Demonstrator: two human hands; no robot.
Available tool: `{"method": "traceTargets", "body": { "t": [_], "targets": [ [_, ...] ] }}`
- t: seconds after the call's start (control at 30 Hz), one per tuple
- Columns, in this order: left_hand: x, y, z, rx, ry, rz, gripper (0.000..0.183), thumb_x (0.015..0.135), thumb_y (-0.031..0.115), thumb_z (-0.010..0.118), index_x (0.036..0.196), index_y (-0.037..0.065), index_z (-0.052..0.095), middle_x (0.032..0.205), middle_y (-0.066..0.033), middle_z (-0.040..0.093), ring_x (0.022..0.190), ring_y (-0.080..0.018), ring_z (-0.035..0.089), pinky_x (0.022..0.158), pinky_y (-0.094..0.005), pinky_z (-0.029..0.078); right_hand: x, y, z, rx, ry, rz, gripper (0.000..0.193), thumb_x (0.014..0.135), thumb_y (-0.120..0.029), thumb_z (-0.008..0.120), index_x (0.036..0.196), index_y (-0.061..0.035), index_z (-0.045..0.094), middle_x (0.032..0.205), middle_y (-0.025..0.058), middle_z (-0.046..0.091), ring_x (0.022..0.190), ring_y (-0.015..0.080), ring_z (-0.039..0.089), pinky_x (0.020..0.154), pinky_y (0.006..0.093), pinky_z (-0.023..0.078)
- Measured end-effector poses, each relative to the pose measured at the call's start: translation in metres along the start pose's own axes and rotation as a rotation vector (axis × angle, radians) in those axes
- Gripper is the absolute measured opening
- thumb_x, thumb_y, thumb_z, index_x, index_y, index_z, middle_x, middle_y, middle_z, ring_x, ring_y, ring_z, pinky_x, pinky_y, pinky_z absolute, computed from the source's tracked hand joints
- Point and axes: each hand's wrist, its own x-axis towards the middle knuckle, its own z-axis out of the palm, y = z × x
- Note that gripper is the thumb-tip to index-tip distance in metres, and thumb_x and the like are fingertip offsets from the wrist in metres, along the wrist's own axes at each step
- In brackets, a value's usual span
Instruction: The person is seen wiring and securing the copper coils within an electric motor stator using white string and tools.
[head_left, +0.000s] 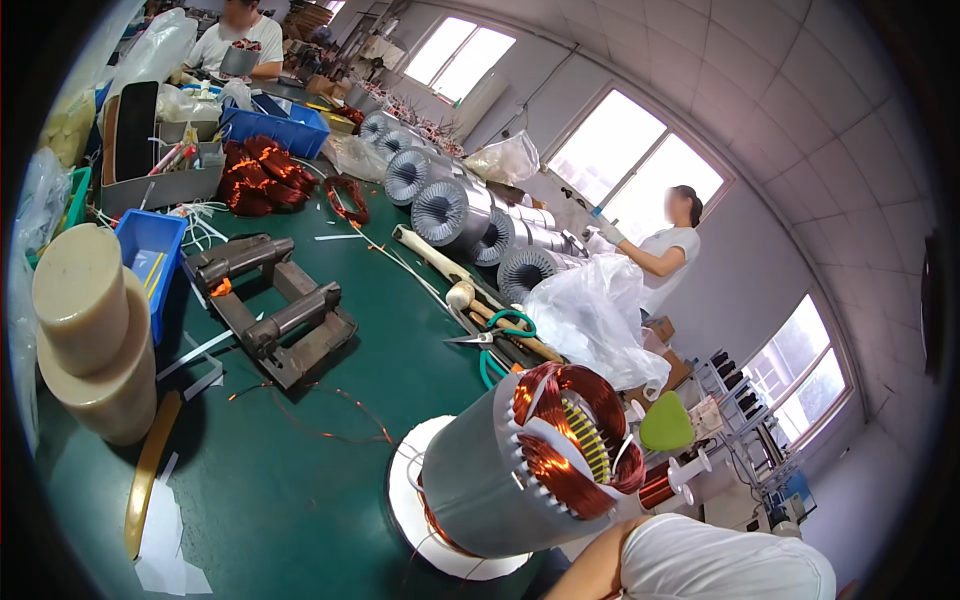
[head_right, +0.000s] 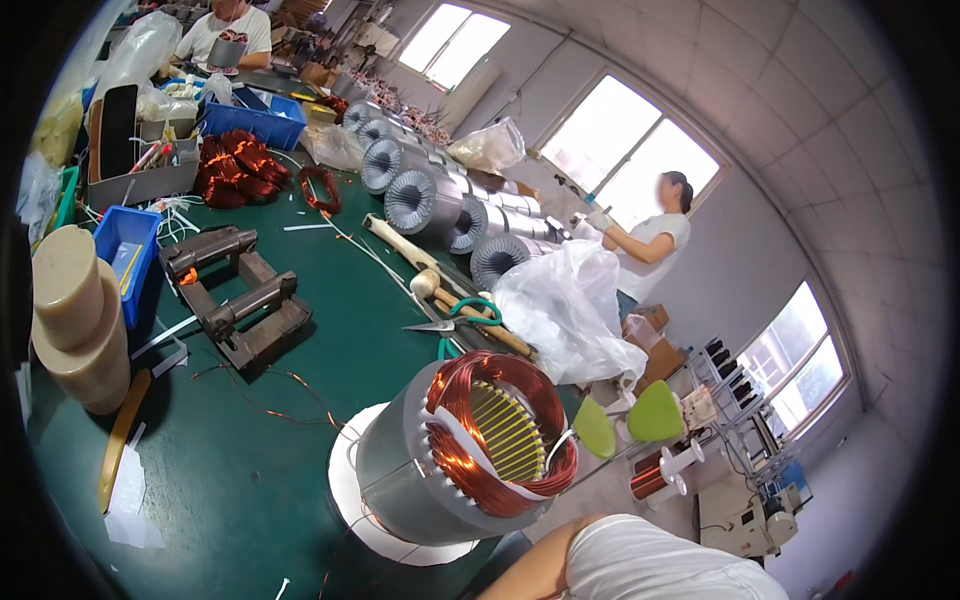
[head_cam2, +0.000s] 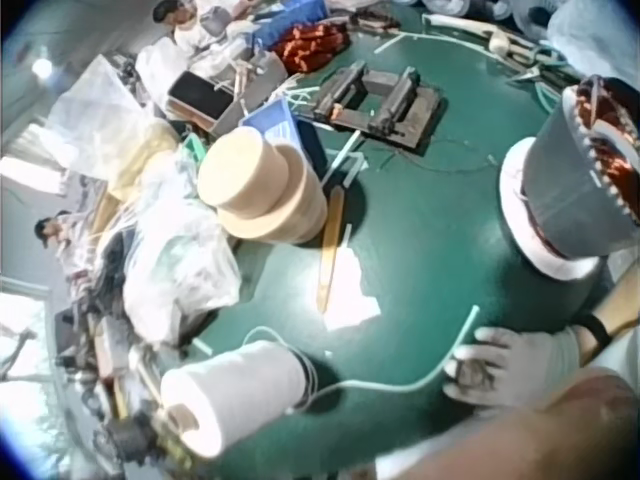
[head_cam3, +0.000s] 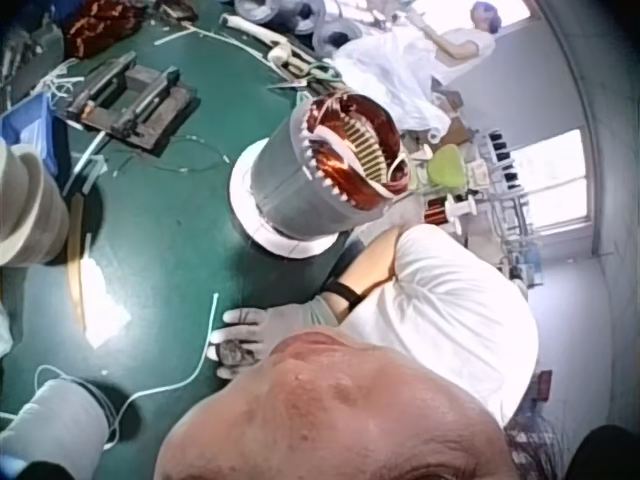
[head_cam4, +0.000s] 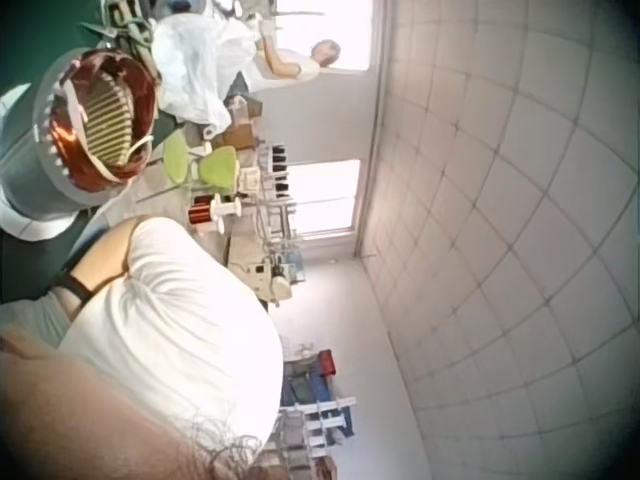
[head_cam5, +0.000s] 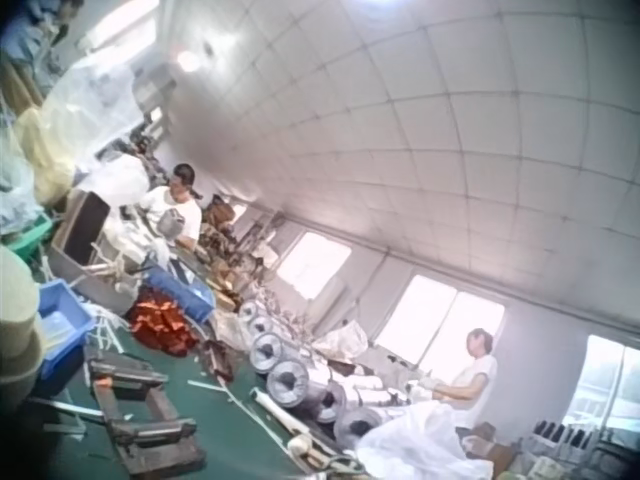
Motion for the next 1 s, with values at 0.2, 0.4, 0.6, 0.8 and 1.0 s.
{"method": "traceTargets", "body": {
  "t": [0.2,0.4,0.6,0.8,1.0],
  "targets": [
    [0.004,-0.003,0.016,-0.015,-0.002,-0.001,0.027,0.091,0.02,0.056,0.111,0.009,0.07,0.104,-0.0139,0.07,0.099,-0.0326,0.066,0.091,-0.0454,0.05,0.001,0.006,0.004,-0.043,-0.001,-0.028,0.051,0.095,-0.026,0.045,0.145,-0.0164,0.043,0.152,0.0136,0.043,0.141,0.0362,0.04,0.112,0.0561,0.034],
    [-0.01,-0.013,0.007,-0.015,0.033,-0.018,0.027,0.091,0.019,0.056,0.11,0.008,0.071,0.103,-0.014,0.07,0.099,-0.0325,0.066,0.091,-0.0451,0.05,0.005,0.0,0.005,-0.13,0.077,-0.071,0.051,0.092,-0.031,0.051,0.141,-0.0146,0.047,0.145,0.0166,0.05,0.137,0.0371,0.044,0.109,0.0573,0.036],
    [-0.092,0.008,-0.026,-0.051,0.105,0.156,0.026,0.091,0.019,0.056,0.109,0.008,0.071,0.101,-0.014,0.07,0.098,-0.0323,0.066,0.09,-0.0449,0.05,0.008,-0.006,-0.01,0.043,0.143,-0.022,0.065,0.082,-0.045,0.064,0.136,-0.0095,0.051,0.137,0.0192,0.055,0.13,0.038,0.049,0.105,0.0558,0.038],
    [-0.255,0.068,-0.037,-0.011,-0.046,0.474,0.026,0.091,0.019,0.056,0.108,0.008,0.072,0.1,-0.014,0.071,0.097,-0.0322,0.066,0.09,-0.0447,0.05,-0.003,-0.002,0.017,0.022,0.296,0.016,0.061,0.089,-0.044,0.056,0.127,0.0038,0.053,0.135,0.0224,0.054,0.13,0.0369,0.047,0.109,0.0531,0.036],
    [-0.38,0.104,-0.013,0.164,-0.251,0.689,0.025,0.091,0.019,0.056,0.107,0.008,0.072,0.098,-0.014,0.071,0.097,-0.032,0.066,0.09,-0.0445,0.05,-0.037,-0.005,-0.003,0.177,0.366,0.042,0.049,0.083,-0.036,0.068,0.121,-0.0065,0.062,0.136,0.0178,0.054,0.132,0.0331,0.045,0.105,0.0471,0.041]
  ]
}}
